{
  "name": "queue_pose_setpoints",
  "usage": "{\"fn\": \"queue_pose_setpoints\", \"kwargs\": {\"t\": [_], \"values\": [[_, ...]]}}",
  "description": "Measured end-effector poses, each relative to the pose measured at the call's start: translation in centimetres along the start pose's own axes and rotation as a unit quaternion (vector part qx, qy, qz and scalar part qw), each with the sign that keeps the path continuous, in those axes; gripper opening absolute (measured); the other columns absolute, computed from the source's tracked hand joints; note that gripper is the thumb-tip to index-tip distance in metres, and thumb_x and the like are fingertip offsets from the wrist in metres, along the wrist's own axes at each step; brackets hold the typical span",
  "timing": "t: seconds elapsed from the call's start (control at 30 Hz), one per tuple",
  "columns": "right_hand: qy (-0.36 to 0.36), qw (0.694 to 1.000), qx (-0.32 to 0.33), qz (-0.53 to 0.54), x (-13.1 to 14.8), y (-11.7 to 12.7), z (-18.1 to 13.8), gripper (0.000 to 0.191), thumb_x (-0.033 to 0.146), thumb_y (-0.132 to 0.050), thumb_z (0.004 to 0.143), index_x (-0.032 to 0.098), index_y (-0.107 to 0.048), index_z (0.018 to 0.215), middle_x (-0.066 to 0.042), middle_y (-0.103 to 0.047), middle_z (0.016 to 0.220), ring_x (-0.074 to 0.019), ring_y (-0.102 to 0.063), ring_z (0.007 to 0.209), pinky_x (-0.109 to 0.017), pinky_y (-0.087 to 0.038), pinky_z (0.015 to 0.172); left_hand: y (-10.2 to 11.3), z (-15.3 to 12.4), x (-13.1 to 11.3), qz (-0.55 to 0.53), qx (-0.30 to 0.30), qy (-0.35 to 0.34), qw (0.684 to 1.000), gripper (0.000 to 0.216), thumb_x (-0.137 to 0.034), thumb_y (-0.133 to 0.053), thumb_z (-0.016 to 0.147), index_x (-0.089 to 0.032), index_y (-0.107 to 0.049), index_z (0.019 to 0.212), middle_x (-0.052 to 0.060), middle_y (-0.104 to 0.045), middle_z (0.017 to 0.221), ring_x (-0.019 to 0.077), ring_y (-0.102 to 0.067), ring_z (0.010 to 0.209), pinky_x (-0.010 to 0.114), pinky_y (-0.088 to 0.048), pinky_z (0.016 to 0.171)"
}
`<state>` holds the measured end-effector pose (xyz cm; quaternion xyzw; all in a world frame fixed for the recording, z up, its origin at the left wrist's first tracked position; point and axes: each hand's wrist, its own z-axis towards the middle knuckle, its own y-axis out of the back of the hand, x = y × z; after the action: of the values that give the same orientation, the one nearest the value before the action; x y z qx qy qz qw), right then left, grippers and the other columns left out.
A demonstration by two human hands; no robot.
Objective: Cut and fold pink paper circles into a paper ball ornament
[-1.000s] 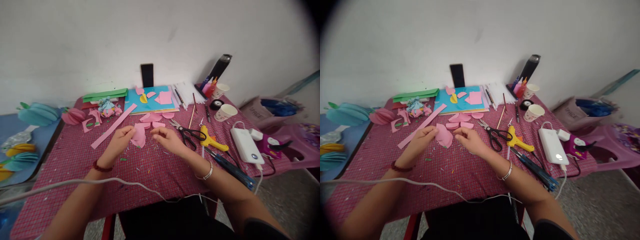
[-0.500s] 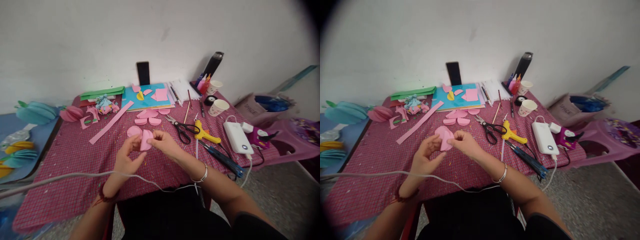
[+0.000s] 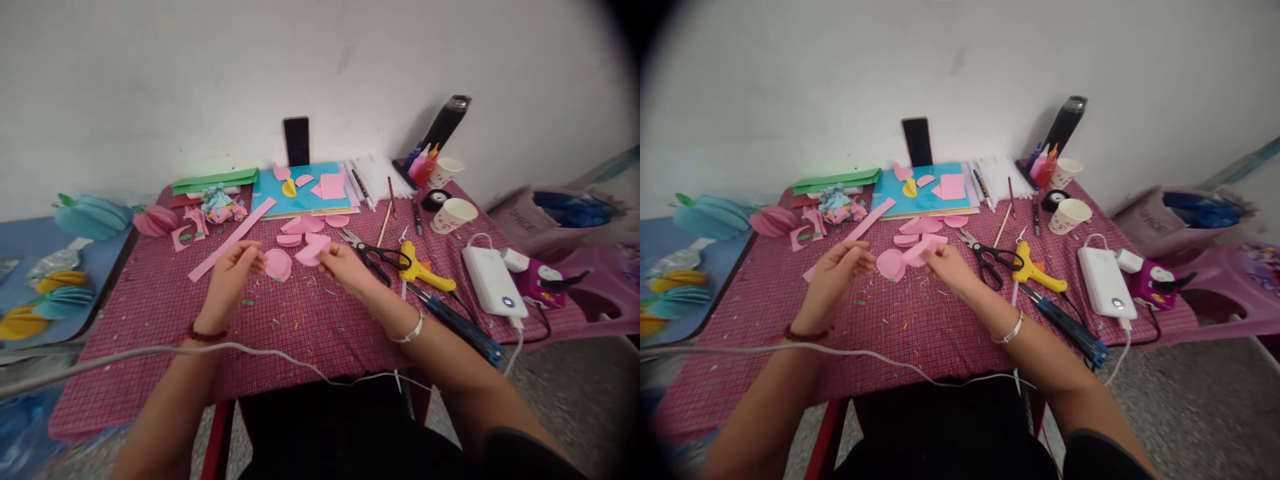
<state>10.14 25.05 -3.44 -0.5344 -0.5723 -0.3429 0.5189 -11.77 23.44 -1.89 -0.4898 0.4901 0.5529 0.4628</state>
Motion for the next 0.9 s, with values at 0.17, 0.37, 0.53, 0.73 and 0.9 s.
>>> {"fn": "queue_pose_setpoints", "kwargs": {"t": [0.17,0.37,0.53,0.73,0.9], "values": [[-0.066,0.997,0.003,0.048,1.0,1.3,4.8,0.029,0.037,-0.053,0.091,0.019,-0.051,0.069,0.004,-0.055,0.050,-0.0057,-0.036,0.035,-0.019,-0.026,0.036,2.1,4.2,1.5,0.324,0.153,-0.144,0.922,0.023,-0.020,-0.055,0.075,-0.015,-0.067,0.095,0.008,-0.070,0.096,0.0213,-0.064,0.090,0.036,-0.049,0.084],[-0.126,0.988,0.068,0.059,0.1,1.3,3.0,0.015,0.023,-0.053,0.089,0.015,-0.065,0.090,0.001,-0.064,0.059,-0.0057,-0.047,0.039,-0.016,-0.030,0.036,0.3,3.6,2.8,0.478,0.275,-0.210,0.807,0.061,-0.030,-0.062,0.076,-0.015,-0.048,0.134,0.016,-0.051,0.137,0.0307,-0.046,0.126,0.047,-0.035,0.106],[-0.110,0.990,0.088,0.031,-0.7,0.8,0.3,0.018,0.015,-0.049,0.088,0.015,-0.066,0.092,0.003,-0.063,0.060,-0.0045,-0.048,0.040,-0.015,-0.031,0.036,-2.4,1.1,3.0,0.567,0.095,-0.185,0.797,0.059,-0.044,-0.064,0.077,-0.012,-0.049,0.124,0.021,-0.053,0.126,0.0386,-0.048,0.116,0.051,-0.041,0.092],[-0.094,0.991,0.100,-0.001,-1.1,0.5,-0.6,0.018,0.011,-0.047,0.087,0.016,-0.065,0.089,0.004,-0.062,0.061,-0.0038,-0.048,0.041,-0.014,-0.032,0.038,-2.8,0.0,4.5,0.591,0.011,-0.143,0.794,0.030,-0.043,-0.054,0.084,-0.014,-0.053,0.095,0.015,-0.056,0.097,0.0333,-0.055,0.098,0.044,-0.044,0.082],[-0.081,0.990,0.112,-0.013,-1.4,0.2,-1.1,0.017,0.011,-0.048,0.087,0.016,-0.065,0.088,0.004,-0.062,0.062,-0.0043,-0.048,0.043,-0.015,-0.032,0.038,-2.2,0.4,5.3,0.552,-0.017,-0.130,0.823,0.023,-0.039,-0.057,0.081,-0.018,-0.050,0.084,0.012,-0.056,0.090,0.0312,-0.054,0.094,0.043,-0.043,0.082]]}}
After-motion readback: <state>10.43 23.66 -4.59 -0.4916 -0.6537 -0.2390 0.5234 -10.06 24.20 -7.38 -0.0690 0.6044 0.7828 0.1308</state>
